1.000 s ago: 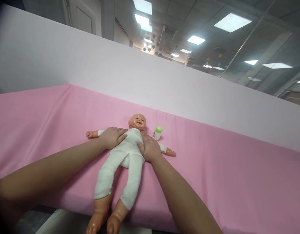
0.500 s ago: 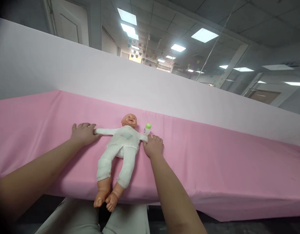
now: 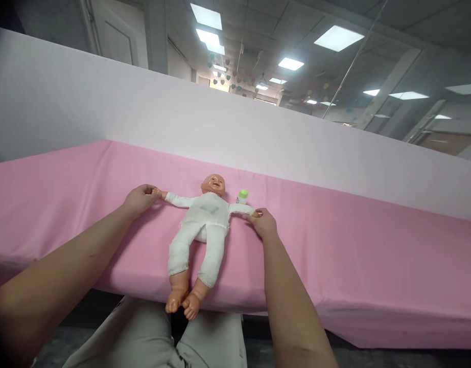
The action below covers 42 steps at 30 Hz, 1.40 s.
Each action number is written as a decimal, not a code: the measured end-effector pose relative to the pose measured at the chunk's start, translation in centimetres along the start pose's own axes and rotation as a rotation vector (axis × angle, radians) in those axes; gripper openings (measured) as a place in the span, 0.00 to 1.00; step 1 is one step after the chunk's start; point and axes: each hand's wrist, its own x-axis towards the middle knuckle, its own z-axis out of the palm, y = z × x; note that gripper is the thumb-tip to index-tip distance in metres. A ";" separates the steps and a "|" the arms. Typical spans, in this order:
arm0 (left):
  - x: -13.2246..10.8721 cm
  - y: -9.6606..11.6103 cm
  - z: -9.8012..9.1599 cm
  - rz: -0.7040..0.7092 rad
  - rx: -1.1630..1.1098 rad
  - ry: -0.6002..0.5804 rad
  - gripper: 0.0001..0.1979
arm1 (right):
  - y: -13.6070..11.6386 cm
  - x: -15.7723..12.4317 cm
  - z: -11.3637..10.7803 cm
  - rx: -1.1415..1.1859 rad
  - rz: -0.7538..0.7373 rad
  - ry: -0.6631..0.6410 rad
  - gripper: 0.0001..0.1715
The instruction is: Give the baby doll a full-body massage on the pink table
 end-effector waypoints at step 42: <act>-0.1 0.6 1.1 -0.146 -0.559 -0.130 0.14 | 1.6 1.3 0.4 0.708 0.104 0.049 0.28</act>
